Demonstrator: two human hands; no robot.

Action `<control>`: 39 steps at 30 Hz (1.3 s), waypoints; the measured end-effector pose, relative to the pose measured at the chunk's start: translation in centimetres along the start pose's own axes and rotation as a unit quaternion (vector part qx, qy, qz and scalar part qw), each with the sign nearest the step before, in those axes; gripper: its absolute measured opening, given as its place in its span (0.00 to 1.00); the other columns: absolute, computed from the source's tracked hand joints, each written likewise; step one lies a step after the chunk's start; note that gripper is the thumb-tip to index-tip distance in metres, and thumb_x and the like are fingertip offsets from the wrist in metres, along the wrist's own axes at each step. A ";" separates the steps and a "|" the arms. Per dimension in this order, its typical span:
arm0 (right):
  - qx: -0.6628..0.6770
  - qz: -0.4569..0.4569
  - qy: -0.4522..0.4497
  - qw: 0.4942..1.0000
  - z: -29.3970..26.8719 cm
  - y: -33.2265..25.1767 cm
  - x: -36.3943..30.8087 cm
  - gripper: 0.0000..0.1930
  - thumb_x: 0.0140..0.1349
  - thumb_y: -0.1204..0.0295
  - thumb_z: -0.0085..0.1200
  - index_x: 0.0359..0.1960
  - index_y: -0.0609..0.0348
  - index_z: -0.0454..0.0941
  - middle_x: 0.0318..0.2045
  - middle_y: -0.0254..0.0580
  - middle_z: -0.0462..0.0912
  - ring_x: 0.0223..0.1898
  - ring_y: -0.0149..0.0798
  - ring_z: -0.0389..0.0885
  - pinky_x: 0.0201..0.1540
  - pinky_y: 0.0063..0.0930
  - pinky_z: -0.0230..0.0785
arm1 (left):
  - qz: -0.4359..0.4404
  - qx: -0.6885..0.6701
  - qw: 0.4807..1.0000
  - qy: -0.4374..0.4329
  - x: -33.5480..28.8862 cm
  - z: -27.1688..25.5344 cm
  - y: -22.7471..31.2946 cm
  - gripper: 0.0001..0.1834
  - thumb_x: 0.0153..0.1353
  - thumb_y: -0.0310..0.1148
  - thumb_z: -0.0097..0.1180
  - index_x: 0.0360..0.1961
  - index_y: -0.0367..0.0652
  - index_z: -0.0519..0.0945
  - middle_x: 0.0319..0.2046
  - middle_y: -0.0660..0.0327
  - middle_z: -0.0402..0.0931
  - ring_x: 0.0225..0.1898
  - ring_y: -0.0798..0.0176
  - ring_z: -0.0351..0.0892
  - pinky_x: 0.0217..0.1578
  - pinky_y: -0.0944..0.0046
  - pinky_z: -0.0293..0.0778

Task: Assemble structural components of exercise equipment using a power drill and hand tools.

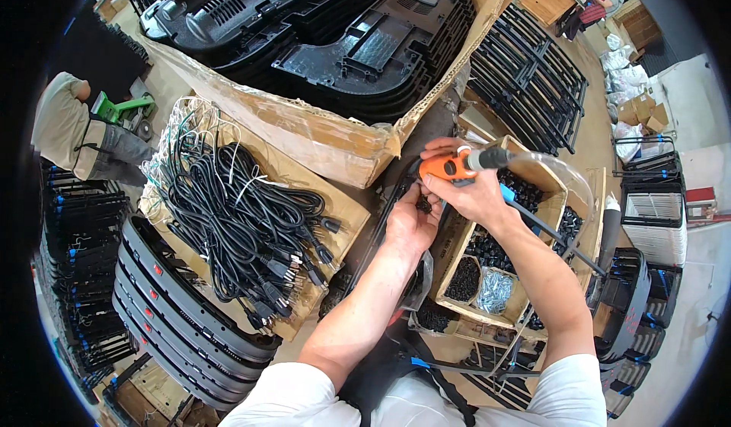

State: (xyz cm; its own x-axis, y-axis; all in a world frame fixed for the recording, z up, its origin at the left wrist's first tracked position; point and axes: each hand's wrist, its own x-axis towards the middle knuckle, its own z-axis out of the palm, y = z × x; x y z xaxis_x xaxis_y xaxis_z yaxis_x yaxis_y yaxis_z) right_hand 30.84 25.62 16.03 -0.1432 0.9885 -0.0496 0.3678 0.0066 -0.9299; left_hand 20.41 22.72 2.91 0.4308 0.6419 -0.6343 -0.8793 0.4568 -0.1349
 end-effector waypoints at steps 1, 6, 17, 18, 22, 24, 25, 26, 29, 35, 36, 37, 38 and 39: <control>-0.021 0.017 -0.005 1.000 0.2 -0.1 0.2 0.23 0.60 0.76 0.70 0.57 0.63 0.79 0.51 0.43 0.86 0.51 0.34 0.85 0.57 0.32 0.79 | -0.002 -0.002 1.000 0.001 -0.7 0.1 -0.2 0.14 0.83 0.41 0.47 0.49 0.46 0.81 0.34 0.70 0.77 0.33 0.69 0.75 0.35 0.69 0.74; -0.067 -0.020 -0.027 0.997 0.4 0.8 0.9 0.18 0.59 0.76 0.71 0.51 0.60 0.83 0.46 0.37 0.87 0.48 0.31 0.84 0.55 0.30 0.79 | -0.036 -0.024 0.998 0.041 -4.4 -0.5 -1.7 0.12 0.81 0.35 0.50 0.54 0.38 0.78 0.41 0.61 0.78 0.41 0.62 0.82 0.49 0.61 0.86; -0.035 -0.012 -0.018 0.999 0.7 0.7 1.0 0.18 0.58 0.75 0.72 0.51 0.61 0.83 0.49 0.38 0.88 0.51 0.32 0.85 0.58 0.31 0.78 | -0.084 0.113 0.989 0.046 -9.9 -6.0 -3.8 0.13 0.80 0.29 0.45 0.59 0.39 0.77 0.42 0.57 0.78 0.41 0.57 0.81 0.45 0.58 0.85; -0.049 -0.021 -0.023 0.998 0.6 0.6 1.1 0.18 0.58 0.75 0.72 0.50 0.61 0.83 0.49 0.38 0.88 0.51 0.32 0.85 0.58 0.31 0.78 | -0.084 0.134 0.986 0.049 -10.1 -6.4 -3.9 0.13 0.80 0.28 0.44 0.59 0.39 0.77 0.43 0.57 0.78 0.41 0.57 0.81 0.45 0.59 0.85; -0.043 -0.036 -0.011 0.998 0.8 1.0 1.1 0.17 0.58 0.74 0.72 0.48 0.61 0.84 0.45 0.36 0.88 0.48 0.31 0.85 0.57 0.31 0.78 | -0.074 0.154 0.983 0.061 -11.4 -6.8 -4.1 0.13 0.81 0.27 0.42 0.57 0.37 0.76 0.42 0.58 0.78 0.40 0.59 0.82 0.47 0.57 0.84; -0.038 -0.039 -0.007 0.998 0.7 1.6 1.0 0.16 0.59 0.73 0.72 0.48 0.61 0.84 0.43 0.35 0.88 0.46 0.30 0.85 0.56 0.30 0.78 | -0.065 0.128 0.988 0.062 -12.1 -7.1 -4.2 0.13 0.81 0.27 0.41 0.57 0.36 0.75 0.44 0.55 0.78 0.41 0.57 0.83 0.48 0.56 0.84; -0.036 -0.042 -0.008 0.998 0.7 1.7 1.0 0.16 0.59 0.72 0.72 0.48 0.62 0.84 0.43 0.35 0.88 0.45 0.30 0.85 0.55 0.30 0.78 | -0.058 0.129 0.988 0.062 -12.4 -7.1 -4.1 0.13 0.81 0.26 0.41 0.57 0.34 0.74 0.46 0.53 0.77 0.43 0.55 0.83 0.49 0.55 0.85; -0.034 -0.045 -0.010 0.998 0.8 1.8 0.9 0.17 0.59 0.72 0.72 0.49 0.62 0.84 0.42 0.35 0.88 0.45 0.29 0.85 0.54 0.29 0.78 | -0.059 0.133 0.987 0.064 -12.7 -7.2 -4.0 0.13 0.81 0.26 0.41 0.57 0.34 0.74 0.46 0.53 0.77 0.43 0.55 0.83 0.49 0.55 0.85; -0.017 -0.038 -0.020 0.999 1.0 1.8 0.7 0.20 0.60 0.72 0.72 0.52 0.63 0.82 0.46 0.38 0.88 0.48 0.30 0.84 0.56 0.30 0.78 | -0.046 0.150 0.985 0.072 -13.6 -8.0 -3.7 0.13 0.80 0.27 0.42 0.58 0.33 0.75 0.46 0.52 0.77 0.46 0.52 0.82 0.50 0.54 0.87; -0.105 -0.043 -0.010 0.994 -0.2 3.8 1.2 0.21 0.60 0.70 0.71 0.54 0.59 0.82 0.46 0.35 0.89 0.48 0.28 0.84 0.57 0.30 0.77 | -0.022 0.201 0.977 0.064 -13.9 -9.3 -3.3 0.16 0.79 0.32 0.49 0.59 0.33 0.76 0.46 0.54 0.79 0.47 0.53 0.82 0.51 0.54 0.85; -0.132 -0.014 -0.001 0.991 0.1 3.8 1.3 0.21 0.59 0.69 0.71 0.54 0.59 0.82 0.45 0.34 0.89 0.48 0.28 0.84 0.57 0.30 0.77 | -0.019 0.208 0.976 0.053 -13.9 -9.8 -3.1 0.16 0.79 0.33 0.50 0.59 0.33 0.75 0.45 0.54 0.79 0.48 0.53 0.82 0.51 0.54 0.85; -0.116 -0.028 0.026 0.992 0.9 3.2 1.1 0.22 0.59 0.69 0.72 0.55 0.59 0.82 0.46 0.36 0.89 0.48 0.29 0.84 0.58 0.30 0.77 | -0.011 0.210 0.976 0.055 -14.1 -10.1 -2.7 0.15 0.80 0.33 0.50 0.59 0.33 0.75 0.45 0.54 0.79 0.48 0.54 0.82 0.51 0.54 0.85; -0.105 -0.043 0.057 0.992 1.1 1.9 0.5 0.23 0.59 0.69 0.72 0.55 0.59 0.82 0.47 0.37 0.89 0.48 0.30 0.84 0.58 0.30 0.77 | -0.005 0.213 0.976 0.054 -14.3 -10.3 -2.3 0.15 0.80 0.33 0.49 0.58 0.33 0.75 0.45 0.54 0.80 0.48 0.54 0.82 0.52 0.54 0.84; -0.045 -0.063 0.076 0.994 0.4 1.3 -1.1 0.23 0.59 0.70 0.72 0.56 0.59 0.81 0.47 0.38 0.89 0.49 0.30 0.85 0.58 0.31 0.77 | -0.008 0.232 0.970 0.066 -14.6 -9.6 -2.4 0.14 0.80 0.33 0.48 0.57 0.33 0.76 0.45 0.54 0.80 0.48 0.54 0.82 0.55 0.53 0.83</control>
State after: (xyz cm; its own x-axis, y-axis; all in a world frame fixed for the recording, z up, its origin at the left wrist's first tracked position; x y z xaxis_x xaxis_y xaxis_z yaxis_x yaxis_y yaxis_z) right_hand 31.07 24.49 14.72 -0.0542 0.9904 0.1270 0.4370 0.1379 -0.8888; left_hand 14.25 6.37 5.23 0.3872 0.5616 -0.7312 -0.6734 0.7140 0.1918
